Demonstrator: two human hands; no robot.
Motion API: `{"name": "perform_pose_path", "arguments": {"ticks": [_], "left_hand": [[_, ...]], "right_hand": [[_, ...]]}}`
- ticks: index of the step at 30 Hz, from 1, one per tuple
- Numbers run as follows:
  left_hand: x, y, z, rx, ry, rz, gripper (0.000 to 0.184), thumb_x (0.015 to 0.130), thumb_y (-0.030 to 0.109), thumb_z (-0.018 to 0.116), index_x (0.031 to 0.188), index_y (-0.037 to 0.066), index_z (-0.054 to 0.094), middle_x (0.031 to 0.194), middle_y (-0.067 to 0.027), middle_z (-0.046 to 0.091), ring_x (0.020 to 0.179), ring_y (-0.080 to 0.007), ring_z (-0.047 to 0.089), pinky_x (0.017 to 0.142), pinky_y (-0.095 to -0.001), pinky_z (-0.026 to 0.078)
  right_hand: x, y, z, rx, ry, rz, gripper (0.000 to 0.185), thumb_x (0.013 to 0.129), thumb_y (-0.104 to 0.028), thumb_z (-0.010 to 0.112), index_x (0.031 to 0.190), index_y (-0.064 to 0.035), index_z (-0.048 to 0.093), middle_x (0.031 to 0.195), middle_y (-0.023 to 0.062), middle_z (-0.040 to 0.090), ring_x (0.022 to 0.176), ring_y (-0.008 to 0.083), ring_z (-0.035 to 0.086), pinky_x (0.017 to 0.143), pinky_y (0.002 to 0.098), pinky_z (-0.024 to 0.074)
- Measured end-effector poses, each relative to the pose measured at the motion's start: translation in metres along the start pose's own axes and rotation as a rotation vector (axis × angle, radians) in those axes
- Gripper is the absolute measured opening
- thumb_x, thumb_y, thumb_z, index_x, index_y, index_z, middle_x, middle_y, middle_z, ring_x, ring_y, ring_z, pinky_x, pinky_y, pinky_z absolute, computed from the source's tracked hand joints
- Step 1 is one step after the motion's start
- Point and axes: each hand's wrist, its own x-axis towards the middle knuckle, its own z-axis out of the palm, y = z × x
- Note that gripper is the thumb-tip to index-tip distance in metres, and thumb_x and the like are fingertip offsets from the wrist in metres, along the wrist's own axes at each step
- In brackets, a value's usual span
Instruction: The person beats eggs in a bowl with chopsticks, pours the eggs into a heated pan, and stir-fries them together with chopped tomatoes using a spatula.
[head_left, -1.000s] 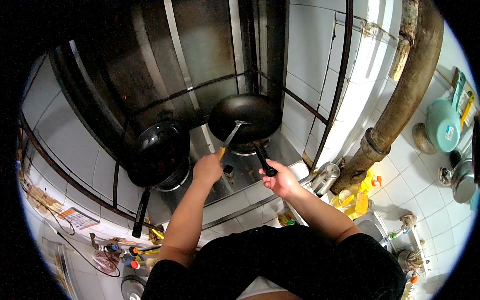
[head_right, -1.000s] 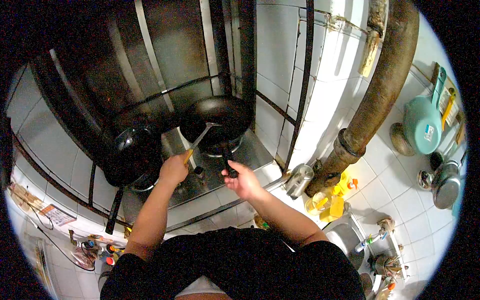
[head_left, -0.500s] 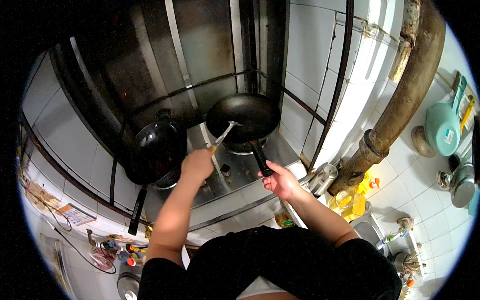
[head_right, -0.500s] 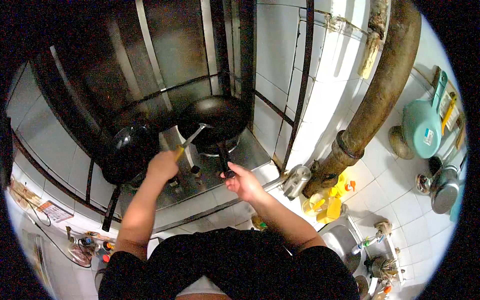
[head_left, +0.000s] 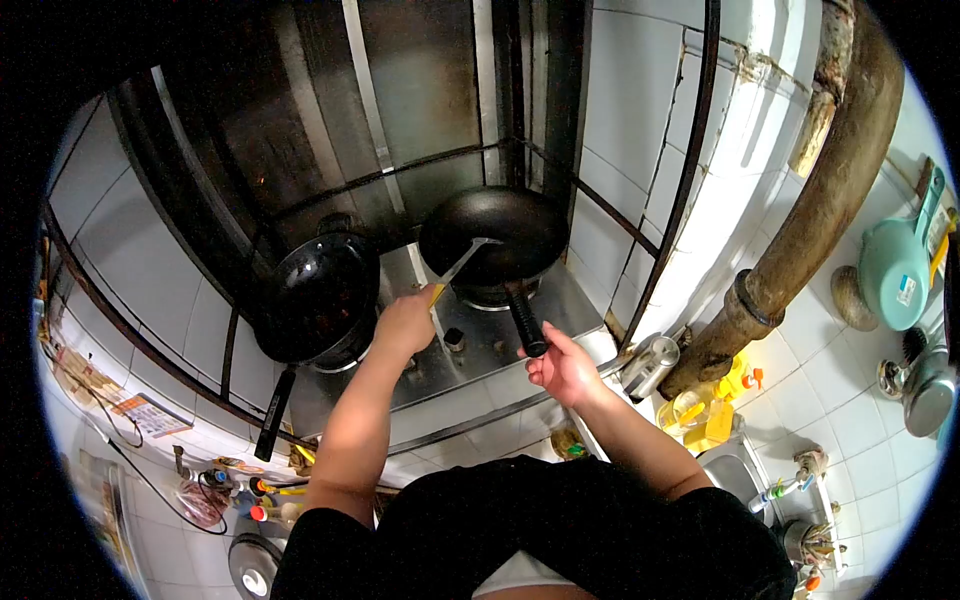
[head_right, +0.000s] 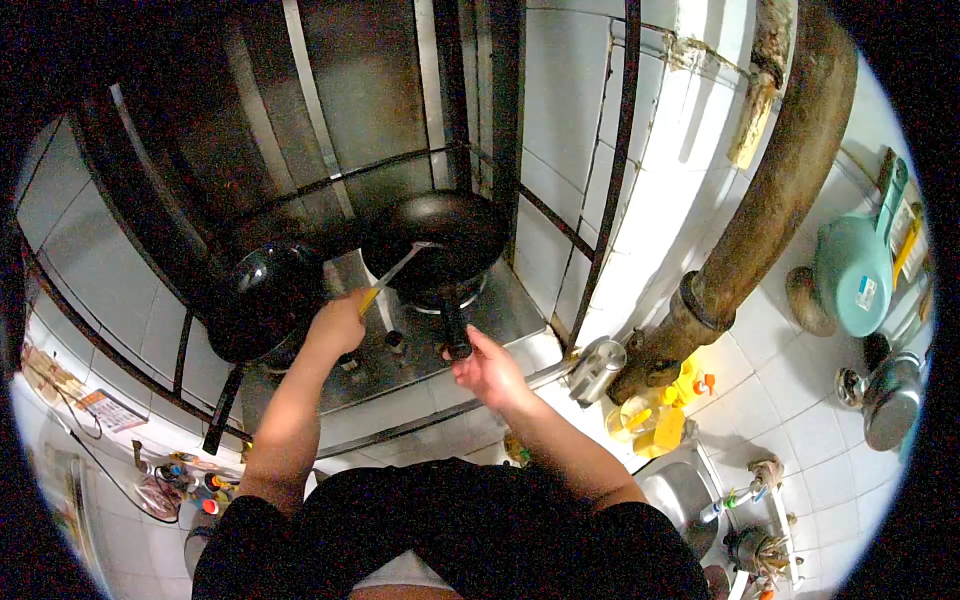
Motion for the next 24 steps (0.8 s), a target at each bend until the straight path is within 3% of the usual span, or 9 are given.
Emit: {"name": "perform_pose_path", "arguments": {"ticks": [3,6,9,13,16,18,21,22,24], "left_hand": [[0.008,-0.025,0.031,-0.247,0.169,0.181,0.044,0.083,0.01,0.052,0.127,0.008,0.046,0.099,-0.018,0.063,0.083,-0.0294,0.064,0.07,-0.0393,0.052],[0.005,-0.027,0.022,-1.254,-0.262,-0.272,0.043,0.087,0.011,0.052,0.128,0.003,0.044,0.09,-0.0142,0.063,0.065,-0.0182,0.061,0.056,-0.0317,0.052],[0.006,-0.023,0.014,-1.342,-0.324,-0.265,0.038,0.091,0.012,0.047,0.127,0.001,0.043,0.083,-0.0096,0.06,0.056,-0.0092,0.051,0.047,-0.025,0.048],[0.025,-0.016,0.013,-1.303,-0.381,-0.316,0.036,0.092,0.013,0.044,0.126,-0.001,0.042,0.082,-0.0102,0.059,0.055,-0.0135,0.051,0.049,-0.0296,0.049],[0.044,-0.019,0.022,-1.253,-0.394,-0.29,0.037,0.093,0.012,0.042,0.128,0.001,0.042,0.082,-0.0098,0.059,0.055,-0.0144,0.051,0.049,-0.0299,0.048],[0.042,-0.019,0.026,-1.038,-0.3,-0.138,0.039,0.093,0.012,0.041,0.13,0.003,0.04,0.081,-0.0094,0.058,0.055,-0.0141,0.051,0.049,-0.029,0.047],[0.001,-0.018,0.018,-0.639,0.024,0.085,0.044,0.092,0.013,0.04,0.136,0.007,0.034,0.082,-0.0164,0.06,0.061,-0.0247,0.057,0.056,-0.0355,0.048],[-0.013,-0.015,0.017,-0.518,0.156,0.097,0.046,0.092,0.013,0.039,0.138,0.008,0.032,0.082,-0.0187,0.061,0.063,-0.0282,0.059,0.059,-0.0377,0.049],[-0.022,-0.017,0.028,-0.332,0.259,0.011,0.05,0.089,0.012,0.041,0.138,0.011,0.031,0.088,-0.0291,0.06,0.082,-0.0441,0.058,0.073,-0.0499,0.046]], "right_hand": [[0.005,0.009,-0.014,0.046,0.07,0.001,0.031,0.093,-0.042,0.044,0.095,-0.0119,0.051,0.082,0.0062,0.061,0.063,0.0141,0.052,0.058,0.0272,0.0411],[0.007,0.022,-0.018,-0.012,0.211,0.049,0.032,0.092,-0.041,0.045,0.098,-0.0113,0.054,0.081,0.0043,0.059,0.064,0.0136,0.05,0.059,0.0267,0.0398],[0.014,0.038,-0.032,-0.013,0.12,0.083,0.032,0.09,-0.038,0.047,0.106,-0.011,0.056,0.082,0.0031,0.057,0.065,0.0132,0.049,0.06,0.0262,0.0395],[0.011,0.039,-0.028,-0.054,0.096,0.094,0.032,0.089,-0.035,0.049,0.11,-0.0116,0.057,0.082,0.0018,0.058,0.064,0.0123,0.049,0.06,0.026,0.0396],[0.01,0.04,-0.041,-0.045,0.105,0.07,0.025,0.09,-0.032,0.05,0.102,-0.0114,0.055,0.087,0.0064,0.059,0.064,0.0152,0.052,0.057,0.0282,0.0427],[0.004,0.038,-0.047,-0.111,0.137,0.063,0.028,0.089,-0.032,0.052,0.107,-0.0104,0.054,0.087,0.0065,0.059,0.067,0.0153,0.054,0.059,0.0284,0.0441],[-0.001,0.039,-0.042,-0.265,0.117,0.085,0.033,0.09,-0.032,0.053,0.113,-0.0091,0.054,0.09,0.0046,0.061,0.075,0.0143,0.056,0.067,0.0277,0.045],[0.002,0.042,-0.038,-0.326,0.097,0.095,0.034,0.09,-0.032,0.053,0.115,-0.0088,0.054,0.091,0.0036,0.061,0.079,0.0137,0.057,0.07,0.0273,0.045],[0.016,0.054,-0.024,-0.402,0.03,0.128,0.04,0.09,-0.035,0.053,0.12,-0.0073,0.051,0.097,0.0069,0.062,0.084,0.0161,0.058,0.073,0.0299,0.0464]]}}
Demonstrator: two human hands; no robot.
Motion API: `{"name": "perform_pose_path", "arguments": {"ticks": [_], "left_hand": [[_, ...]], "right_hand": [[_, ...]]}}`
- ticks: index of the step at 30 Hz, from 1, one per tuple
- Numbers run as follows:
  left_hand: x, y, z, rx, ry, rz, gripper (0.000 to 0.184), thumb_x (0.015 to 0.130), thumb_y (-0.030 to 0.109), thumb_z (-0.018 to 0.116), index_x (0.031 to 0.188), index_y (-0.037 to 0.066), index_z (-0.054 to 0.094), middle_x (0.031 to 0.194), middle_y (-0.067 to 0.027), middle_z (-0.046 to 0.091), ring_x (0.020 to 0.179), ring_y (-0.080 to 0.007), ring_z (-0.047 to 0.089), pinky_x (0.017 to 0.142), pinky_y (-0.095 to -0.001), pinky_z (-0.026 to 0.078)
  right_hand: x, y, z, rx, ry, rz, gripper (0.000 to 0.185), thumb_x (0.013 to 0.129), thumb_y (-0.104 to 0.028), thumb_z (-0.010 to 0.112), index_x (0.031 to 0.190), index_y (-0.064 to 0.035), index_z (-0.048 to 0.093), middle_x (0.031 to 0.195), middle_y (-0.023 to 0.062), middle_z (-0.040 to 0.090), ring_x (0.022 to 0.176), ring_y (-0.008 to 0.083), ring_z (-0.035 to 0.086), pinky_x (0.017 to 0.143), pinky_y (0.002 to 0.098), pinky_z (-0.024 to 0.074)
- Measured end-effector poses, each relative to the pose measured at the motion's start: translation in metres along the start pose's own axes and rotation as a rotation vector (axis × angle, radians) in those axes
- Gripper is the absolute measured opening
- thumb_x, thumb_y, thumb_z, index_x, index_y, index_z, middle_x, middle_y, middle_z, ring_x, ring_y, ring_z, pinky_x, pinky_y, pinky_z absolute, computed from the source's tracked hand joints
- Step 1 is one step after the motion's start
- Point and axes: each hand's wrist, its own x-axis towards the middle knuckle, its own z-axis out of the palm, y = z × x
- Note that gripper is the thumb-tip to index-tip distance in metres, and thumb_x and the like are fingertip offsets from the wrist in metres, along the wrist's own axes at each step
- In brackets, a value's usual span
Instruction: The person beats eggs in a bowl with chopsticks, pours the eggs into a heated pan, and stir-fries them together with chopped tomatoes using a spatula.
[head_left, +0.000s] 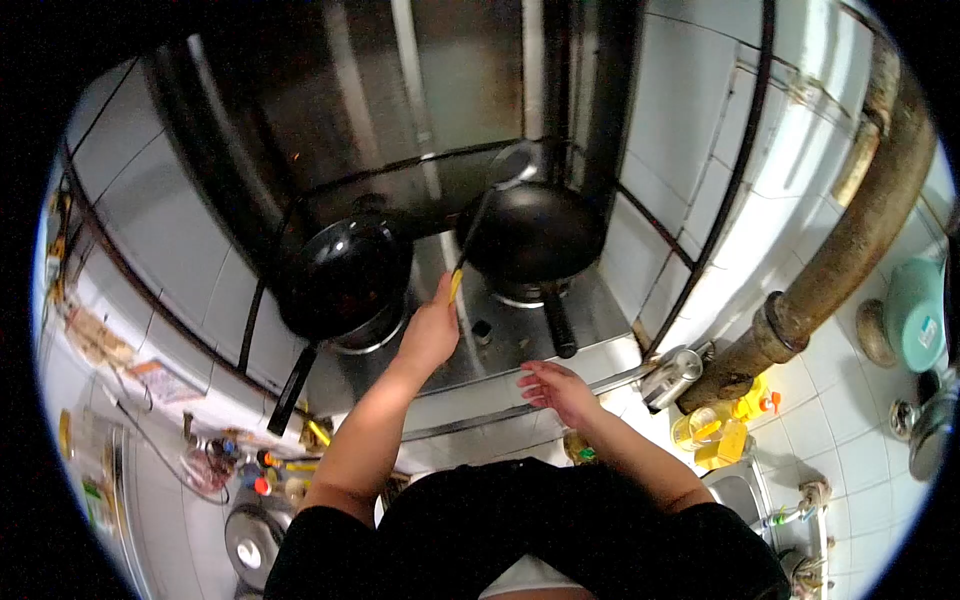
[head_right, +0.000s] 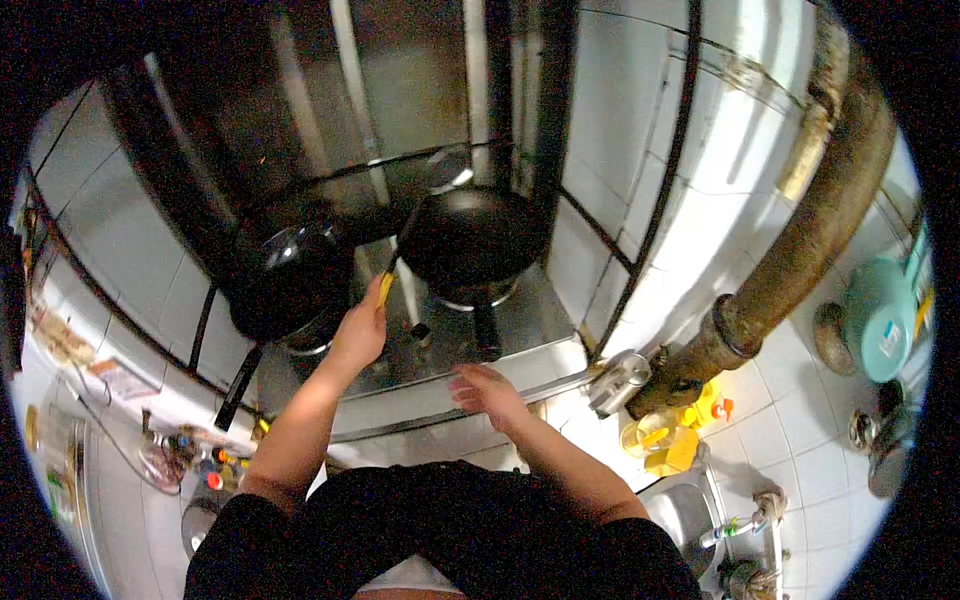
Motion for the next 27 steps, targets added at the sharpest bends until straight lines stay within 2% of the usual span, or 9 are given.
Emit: {"name": "perform_pose_path", "arguments": {"ticks": [3,9,10,12,16,17,19,24,27], "left_hand": [[-0.002,-0.015,-0.027,0.106,-0.175,0.008,0.05,0.089,0.013,0.044,0.137,0.008,0.031,0.089,-0.0268,0.061,0.083,-0.0431,0.059,0.072,-0.0515,0.045],[-0.016,-0.024,-0.041,-0.164,0.141,0.026,0.051,0.089,0.012,0.046,0.137,0.007,0.031,0.095,-0.0276,0.06,0.087,-0.0431,0.058,0.074,-0.05,0.045],[-0.01,-0.008,-0.053,-0.074,0.029,-0.024,0.05,0.089,0.011,0.047,0.137,0.006,0.032,0.1,-0.0281,0.059,0.086,-0.0439,0.058,0.074,-0.0469,0.046],[0.011,-0.01,-0.06,-0.118,-0.167,-0.129,0.047,0.09,0.013,0.046,0.136,0.007,0.034,0.094,-0.0238,0.061,0.075,-0.0377,0.061,0.065,-0.0426,0.048],[-0.015,-0.004,-0.101,-0.681,-0.234,-0.291,0.042,0.094,0.018,0.043,0.134,0.008,0.037,0.075,-0.0074,0.053,0.051,-0.0165,0.048,0.044,-0.0292,0.041],[-0.029,0.001,-0.117,-0.855,-0.224,-0.322,0.041,0.095,0.019,0.042,0.134,0.009,0.037,0.07,-0.0027,0.05,0.045,-0.0104,0.044,0.039,-0.0254,0.039],[-0.058,-0.01,-0.147,-0.926,-0.131,-0.367,0.039,0.095,0.02,0.043,0.132,0.01,0.04,0.069,-0.0026,0.051,0.043,-0.01,0.044,0.039,-0.0225,0.038],[-0.113,-0.053,-0.195,-0.774,-0.009,-0.505,0.036,0.095,0.02,0.044,0.129,0.008,0.045,0.063,-0.0022,0.054,0.043,-0.0086,0.045,0.038,-0.0201,0.037],[-0.134,-0.074,-0.204,-0.793,0.033,-0.576,0.035,0.095,0.018,0.043,0.128,0.007,0.047,0.063,-0.0021,0.054,0.042,-0.0086,0.045,0.039,-0.0204,0.037]], "right_hand": [[0.031,0.009,0.04,-0.135,-0.126,0.029,0.044,0.09,-0.039,0.053,0.12,-0.0071,0.051,0.103,0.0078,0.062,0.09,0.0167,0.058,0.078,0.0315,0.0465],[0.062,0.027,0.125,-0.123,-0.263,0.154,0.038,0.091,-0.036,0.053,0.115,-0.0074,0.054,0.101,0.0067,0.062,0.087,0.0152,0.058,0.076,0.0292,0.0461],[0.068,0.032,0.138,-0.119,-0.272,0.18,0.037,0.091,-0.036,0.053,0.115,-0.0075,0.054,0.101,0.0067,0.062,0.087,0.0152,0.058,0.076,0.0293,0.0461],[0.073,0.039,0.158,-0.099,-0.285,0.188,0.037,0.091,-0.036,0.052,0.115,-0.008,0.054,0.101,0.0067,0.062,0.087,0.0155,0.058,0.076,0.0299,0.0463],[0.074,0.029,0.179,-0.052,-0.311,0.155,0.041,0.09,-0.038,0.052,0.119,-0.009,0.049,0.108,0.0085,0.059,0.09,0.0179,0.058,0.078,0.0326,0.046],[0.075,0.029,0.183,-0.029,-0.312,0.159,0.042,0.09,-0.038,0.052,0.121,-0.0093,0.048,0.111,0.0093,0.058,0.092,0.0187,0.058,0.079,0.0335,0.0457],[0.087,0.034,0.197,0.044,-0.344,0.198,0.052,0.089,-0.041,0.054,0.126,-0.0079,0.042,0.118,0.0111,0.054,0.1,0.0222,0.056,0.084,0.0371,0.0444],[0.111,0.045,0.262,0.206,-0.358,0.33,0.081,0.084,-0.05,0.057,0.137,-0.0006,0.02,0.131,0.0179,0.042,0.121,0.0314,0.043,0.101,0.0452,0.0338],[0.117,0.056,0.303,0.314,-0.375,0.379,0.088,0.08,-0.056,0.057,0.14,-0.0036,0.018,0.135,0.0181,0.038,0.122,0.0329,0.041,0.101,0.0445,0.0337]]}}
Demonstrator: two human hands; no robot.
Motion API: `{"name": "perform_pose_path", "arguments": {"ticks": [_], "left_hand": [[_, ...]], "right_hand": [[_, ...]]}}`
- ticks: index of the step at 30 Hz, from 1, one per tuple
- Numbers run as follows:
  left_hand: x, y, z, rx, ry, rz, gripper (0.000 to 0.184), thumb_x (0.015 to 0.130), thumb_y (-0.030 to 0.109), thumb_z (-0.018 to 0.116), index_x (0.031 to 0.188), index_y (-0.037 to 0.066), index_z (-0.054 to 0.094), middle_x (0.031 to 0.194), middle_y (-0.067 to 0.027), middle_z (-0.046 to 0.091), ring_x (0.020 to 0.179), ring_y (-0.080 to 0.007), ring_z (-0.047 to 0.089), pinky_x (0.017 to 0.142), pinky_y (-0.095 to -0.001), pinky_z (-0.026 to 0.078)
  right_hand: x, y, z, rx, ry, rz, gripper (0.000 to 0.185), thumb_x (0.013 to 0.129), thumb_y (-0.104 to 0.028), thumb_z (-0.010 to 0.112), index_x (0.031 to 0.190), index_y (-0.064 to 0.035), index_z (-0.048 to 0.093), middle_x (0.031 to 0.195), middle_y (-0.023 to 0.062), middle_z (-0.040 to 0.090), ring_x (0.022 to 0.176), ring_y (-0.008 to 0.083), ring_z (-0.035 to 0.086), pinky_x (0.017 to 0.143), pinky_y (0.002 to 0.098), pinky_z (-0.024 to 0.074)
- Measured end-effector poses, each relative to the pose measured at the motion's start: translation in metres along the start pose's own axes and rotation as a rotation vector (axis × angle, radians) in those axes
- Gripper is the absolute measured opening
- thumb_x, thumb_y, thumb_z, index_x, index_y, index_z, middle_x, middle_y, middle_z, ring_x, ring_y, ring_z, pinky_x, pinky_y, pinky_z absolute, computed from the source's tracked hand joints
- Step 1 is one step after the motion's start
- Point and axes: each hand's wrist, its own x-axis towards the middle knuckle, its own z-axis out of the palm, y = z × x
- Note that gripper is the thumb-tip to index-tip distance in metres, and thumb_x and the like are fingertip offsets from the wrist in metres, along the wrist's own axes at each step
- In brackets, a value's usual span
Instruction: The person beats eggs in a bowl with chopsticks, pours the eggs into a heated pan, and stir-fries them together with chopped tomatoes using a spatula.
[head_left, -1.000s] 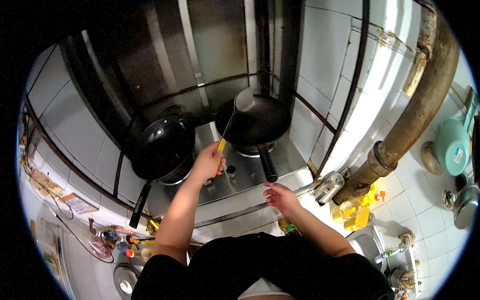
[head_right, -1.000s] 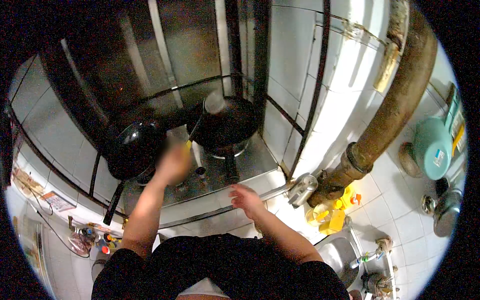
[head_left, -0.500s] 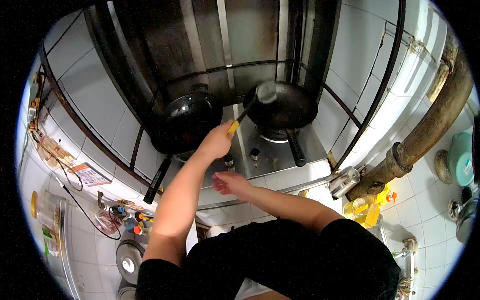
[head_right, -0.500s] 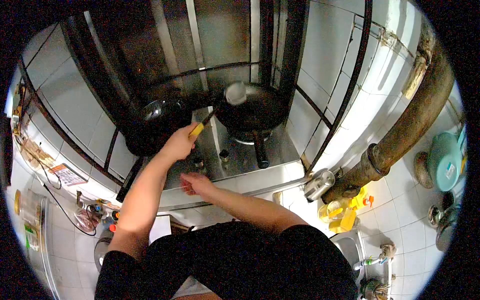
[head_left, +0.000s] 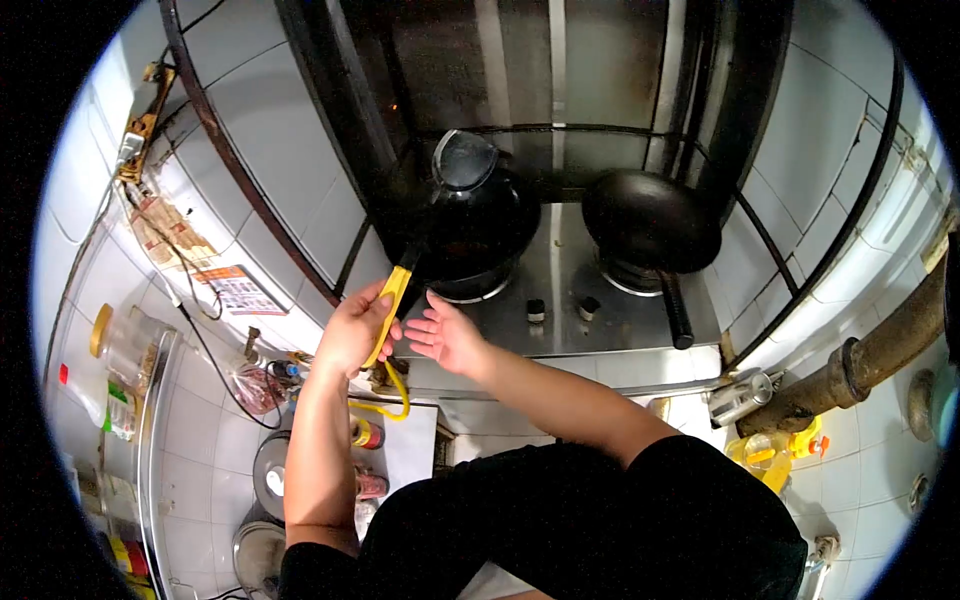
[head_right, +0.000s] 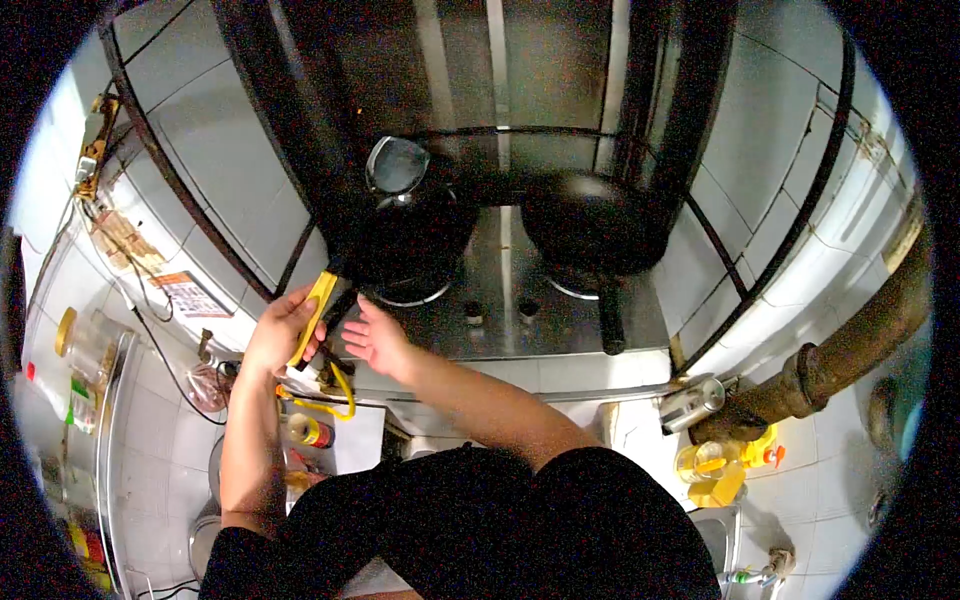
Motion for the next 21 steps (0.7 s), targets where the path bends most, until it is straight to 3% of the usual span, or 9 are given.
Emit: {"name": "perform_pose_path", "arguments": {"ticks": [1,4,5,8,9,12,13,17,21], "left_hand": [[-0.003,-0.005,-0.006,-0.018,0.03,0.0,0.034,0.095,0.018,0.043,0.127,0.007,0.047,0.063,-0.0021,0.054,0.042,-0.0087,0.045,0.039,-0.0205,0.037],[-0.012,-0.014,-0.019,-0.026,0.114,0.009,0.033,0.096,0.018,0.042,0.125,0.006,0.048,0.062,-0.0019,0.053,0.043,-0.0093,0.045,0.039,-0.0212,0.038],[-0.015,-0.016,-0.023,-0.043,0.124,0.011,0.033,0.096,0.018,0.042,0.126,0.005,0.047,0.063,-0.002,0.053,0.043,-0.0094,0.046,0.039,-0.0212,0.038],[-0.019,-0.025,-0.031,-0.073,0.152,0.022,0.034,0.096,0.018,0.043,0.127,0.004,0.046,0.064,-0.0026,0.054,0.044,-0.0097,0.046,0.039,-0.0213,0.038],[-0.02,-0.026,-0.032,-0.069,0.162,0.027,0.035,0.096,0.018,0.043,0.127,0.004,0.046,0.065,-0.0029,0.054,0.044,-0.0097,0.046,0.039,-0.0214,0.038],[-0.024,-0.033,-0.038,-0.09,0.142,0.037,0.036,0.096,0.018,0.043,0.128,0.002,0.045,0.066,-0.0039,0.055,0.043,-0.0094,0.045,0.039,-0.021,0.037],[-0.027,-0.032,-0.039,-0.111,0.122,0.036,0.036,0.096,0.018,0.043,0.128,0.003,0.045,0.066,-0.0039,0.055,0.043,-0.0093,0.045,0.039,-0.0208,0.037],[-0.027,-0.038,-0.041,-0.102,0.08,0.007,0.034,0.096,0.016,0.042,0.127,0.003,0.045,0.068,-0.0036,0.055,0.041,-0.0094,0.044,0.038,-0.0207,0.037],[-0.026,-0.035,-0.039,-0.035,0.066,-0.03,0.032,0.095,0.017,0.044,0.124,0.004,0.047,0.069,-0.0034,0.056,0.039,-0.0098,0.044,0.035,-0.0215,0.036]], "right_hand": [[0.006,0.006,0.011,0.052,0.007,-0.009,0.076,0.081,-0.051,0.058,0.133,-0.0031,0.03,0.127,0.0163,0.045,0.116,0.0309,0.045,0.101,0.0429,0.0335],[0.037,0.03,0.017,0.061,-0.045,-0.061,0.057,0.082,-0.046,0.058,0.119,-0.0044,0.044,0.114,0.0124,0.051,0.107,0.0272,0.049,0.098,0.0409,0.0359],[0.04,0.038,0.02,0.053,-0.008,-0.068,0.043,0.083,-0.041,0.058,0.107,-0.0068,0.051,0.105,0.0086,0.054,0.1,0.024,0.052,0.096,0.0394,0.0374],[0.056,0.058,0.024,0.075,-0.071,0.05,0.032,0.086,-0.033,0.051,0.105,-0.0067,0.053,0.094,0.0091,0.058,0.093,0.0229,0.055,0.09,0.0385,0.0415],[0.047,0.059,0.032,0.134,-0.141,0.036,0.021,0.087,-0.024,0.048,0.094,-0.0055,0.055,0.08,0.0084,0.057,0.08,0.0232,0.057,0.08,0.0372,0.0459],[0.069,0.07,0.032,0.197,-0.173,-0.021,0.013,0.087,-0.016,0.046,0.082,-0.0047,0.052,0.068,0.0061,0.054,0.065,0.0219,0.054,0.068,0.0348,0.0471],[0.048,0.067,0.043,0.341,-0.1,0.019,0.013,0.087,-0.013,0.047,0.077,-0.006,0.048,0.064,0.0052,0.05,0.059,0.0198,0.05,0.058,0.0333,0.0445],[0.004,0.055,0.043,0.393,0.025,-0.192,0.012,0.089,-0.013,0.054,0.082,-0.0075,0.045,0.07,0.0032,0.046,0.057,0.0142,0.046,0.054,0.0286,0.0419],[-0.02,0.037,0.003,0.355,-0.108,-0.054,0.019,0.091,-0.02,0.055,0.082,-0.0084,0.043,0.07,-0.0009,0.041,0.054,0.0096,0.04,0.052,0.0267,0.0394]]}}
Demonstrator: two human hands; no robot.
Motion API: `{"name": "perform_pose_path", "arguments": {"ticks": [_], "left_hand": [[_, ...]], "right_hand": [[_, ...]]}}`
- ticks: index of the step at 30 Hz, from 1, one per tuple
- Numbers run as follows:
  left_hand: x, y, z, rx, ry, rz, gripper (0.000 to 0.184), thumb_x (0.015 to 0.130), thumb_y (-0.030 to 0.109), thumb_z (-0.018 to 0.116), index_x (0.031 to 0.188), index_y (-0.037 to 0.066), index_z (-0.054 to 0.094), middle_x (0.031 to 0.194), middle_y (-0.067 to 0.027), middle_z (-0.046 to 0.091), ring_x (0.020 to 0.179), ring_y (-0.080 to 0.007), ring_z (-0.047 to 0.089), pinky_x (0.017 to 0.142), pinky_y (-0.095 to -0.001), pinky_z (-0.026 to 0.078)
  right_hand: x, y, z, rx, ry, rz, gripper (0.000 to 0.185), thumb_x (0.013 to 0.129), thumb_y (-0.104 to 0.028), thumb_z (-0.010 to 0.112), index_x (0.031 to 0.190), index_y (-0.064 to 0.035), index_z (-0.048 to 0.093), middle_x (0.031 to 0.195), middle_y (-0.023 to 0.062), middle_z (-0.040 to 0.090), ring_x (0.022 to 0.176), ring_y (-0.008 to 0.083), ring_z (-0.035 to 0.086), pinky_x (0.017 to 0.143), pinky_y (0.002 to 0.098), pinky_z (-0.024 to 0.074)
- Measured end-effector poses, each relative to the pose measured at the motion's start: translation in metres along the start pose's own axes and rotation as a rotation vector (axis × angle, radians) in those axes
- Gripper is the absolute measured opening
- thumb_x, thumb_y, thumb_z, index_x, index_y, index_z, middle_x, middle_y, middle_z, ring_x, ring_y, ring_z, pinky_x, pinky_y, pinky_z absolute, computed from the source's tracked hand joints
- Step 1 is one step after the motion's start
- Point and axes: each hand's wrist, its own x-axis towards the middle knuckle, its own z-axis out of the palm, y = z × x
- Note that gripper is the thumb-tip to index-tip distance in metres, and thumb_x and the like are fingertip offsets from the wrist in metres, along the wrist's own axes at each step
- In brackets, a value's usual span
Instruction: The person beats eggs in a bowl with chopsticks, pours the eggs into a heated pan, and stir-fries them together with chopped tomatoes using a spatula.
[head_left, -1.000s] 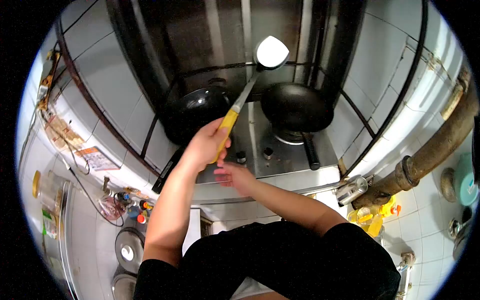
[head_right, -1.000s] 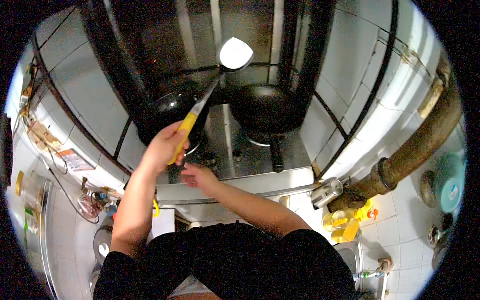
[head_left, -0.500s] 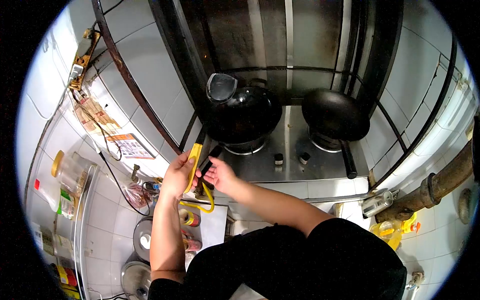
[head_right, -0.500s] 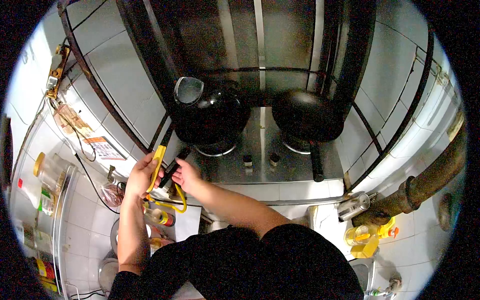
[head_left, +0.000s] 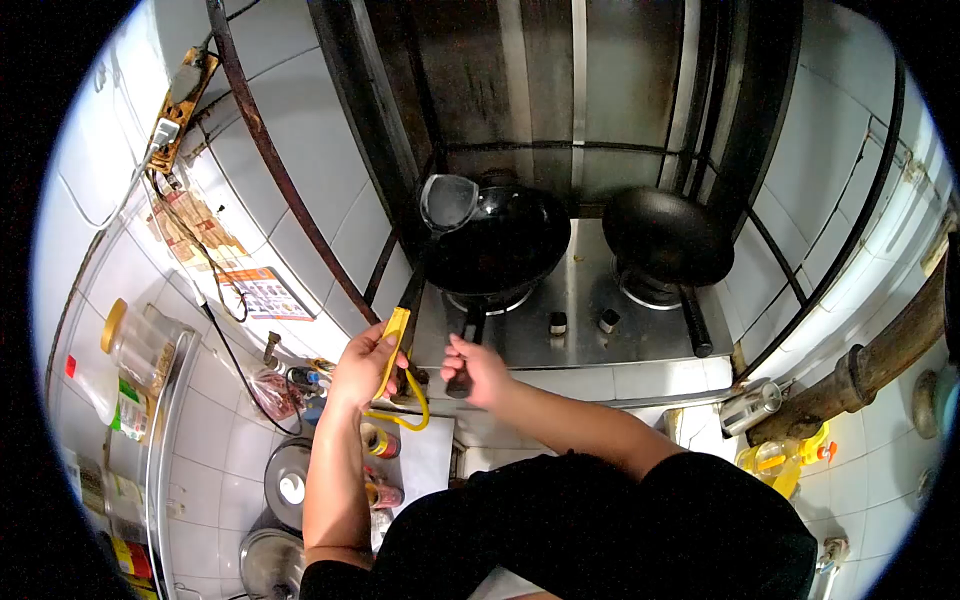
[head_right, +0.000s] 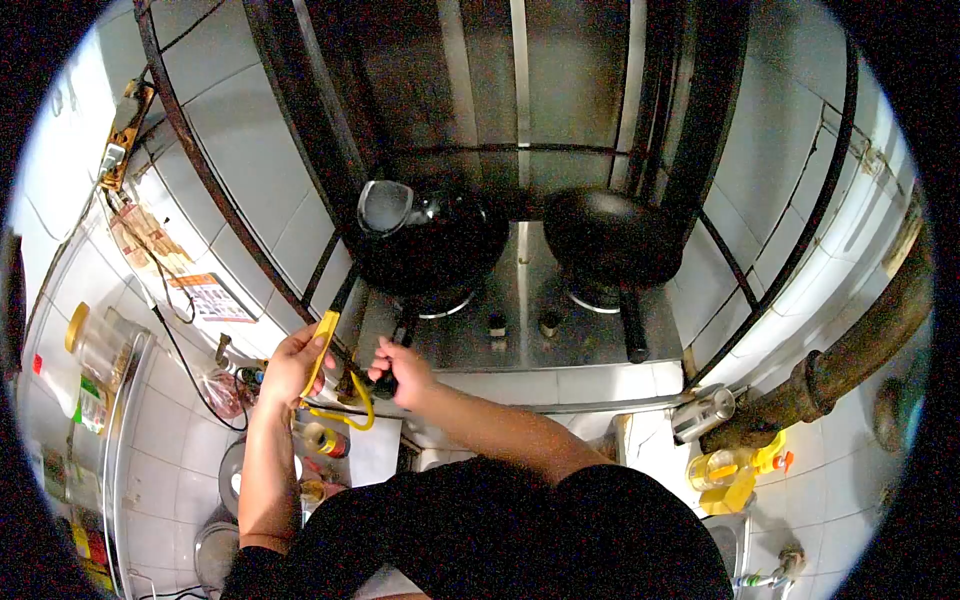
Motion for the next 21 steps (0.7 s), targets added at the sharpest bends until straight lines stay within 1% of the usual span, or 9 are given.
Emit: {"name": "perform_pose_path", "arguments": {"ticks": [1,2,4,7,8,12,17,19,21], "left_hand": [[0.001,0.001,0.001,0.027,0.016,-0.022,0.032,0.095,0.018,0.045,0.125,0.005,0.048,0.069,-0.003,0.056,0.038,-0.0096,0.044,0.035,-0.0211,0.035],[0.003,0.002,0.003,0.055,0.032,-0.046,0.033,0.094,0.018,0.046,0.125,0.006,0.049,0.07,-0.0025,0.057,0.038,-0.0094,0.044,0.035,-0.0207,0.035],[0.009,0.002,0.006,0.124,0.031,-0.083,0.034,0.094,0.018,0.048,0.126,0.006,0.049,0.071,-0.0021,0.057,0.038,-0.0095,0.043,0.035,-0.0201,0.035],[0.025,-0.006,0.012,0.175,0.014,-0.078,0.031,0.094,0.018,0.047,0.121,0.003,0.05,0.073,-0.0041,0.058,0.039,-0.009,0.045,0.034,-0.0219,0.036],[0.03,-0.007,0.014,0.196,-0.009,-0.08,0.036,0.094,0.017,0.047,0.127,0.003,0.046,0.073,-0.0048,0.059,0.039,-0.009,0.044,0.035,-0.0219,0.036],[0.044,-0.001,0.026,0.358,-0.028,-0.107,0.046,0.094,0.016,0.047,0.136,0.005,0.036,0.071,-0.0045,0.058,0.04,-0.0093,0.045,0.036,-0.0233,0.037],[0.053,0.008,0.039,0.513,-0.035,-0.113,0.044,0.093,0.018,0.046,0.135,0.006,0.04,0.071,-0.0035,0.059,0.04,-0.0093,0.047,0.037,-0.0233,0.039],[0.051,0.016,0.046,0.555,-0.018,-0.099,0.041,0.093,0.02,0.048,0.132,0.007,0.044,0.069,-0.0029,0.059,0.039,-0.0087,0.046,0.036,-0.0231,0.04],[0.049,0.027,0.053,0.624,-0.039,-0.103,0.042,0.093,0.018,0.047,0.133,0.008,0.042,0.072,-0.0034,0.06,0.04,-0.009,0.048,0.037,-0.023,0.041]], "right_hand": [[-0.014,-0.012,0.003,-0.002,0.011,0.044,0.021,0.091,-0.022,0.056,0.081,-0.0088,0.043,0.07,-0.0017,0.04,0.054,0.0089,0.038,0.051,0.0263,0.0384],[-0.032,-0.022,0.004,-0.054,0.04,0.028,0.018,0.091,-0.019,0.055,0.082,-0.009,0.043,0.07,-0.0023,0.04,0.054,0.0078,0.038,0.049,0.0257,0.037],[-0.047,-0.037,-0.011,-0.082,0.005,0.064,0.015,0.091,-0.017,0.054,0.083,-0.0093,0.044,0.071,-0.003,0.042,0.054,0.0062,0.038,0.049,0.023,0.0359],[-0.061,-0.056,-0.032,-0.126,-0.079,0.107,0.013,0.091,-0.017,0.054,0.085,-0.0095,0.046,0.07,-0.0036,0.043,0.055,0.0051,0.039,0.048,0.0211,0.0347],[-0.065,-0.062,-0.037,-0.14,-0.114,0.118,0.012,0.091,-0.016,0.054,0.085,-0.0096,0.046,0.07,-0.0038,0.043,0.055,0.0048,0.039,0.048,0.0205,0.0342],[-0.078,-0.081,-0.052,-0.161,-0.179,0.165,0.01,0.092,-0.016,0.054,0.087,-0.0104,0.048,0.07,-0.0045,0.042,0.054,0.0037,0.039,0.047,0.0194,0.0326],[-0.092,-0.108,-0.06,-0.29,-0.156,0.167,0.01,0.091,-0.019,0.055,0.089,-0.0126,0.048,0.067,-0.0052,0.042,0.051,0.0028,0.038,0.046,0.0195,0.0323],[-0.094,-0.117,-0.065,-0.312,-0.191,0.169,0.01,0.09,-0.018,0.056,0.09,-0.0127,0.047,0.067,-0.0042,0.042,0.052,0.0046,0.039,0.044,0.0211,0.0335],[-0.095,-0.124,-0.069,-0.365,-0.203,0.162,0.01,0.09,-0.016,0.056,0.091,-0.0128,0.046,0.067,-0.0037,0.043,0.052,0.0057,0.039,0.044,0.0222,0.0345]]}}
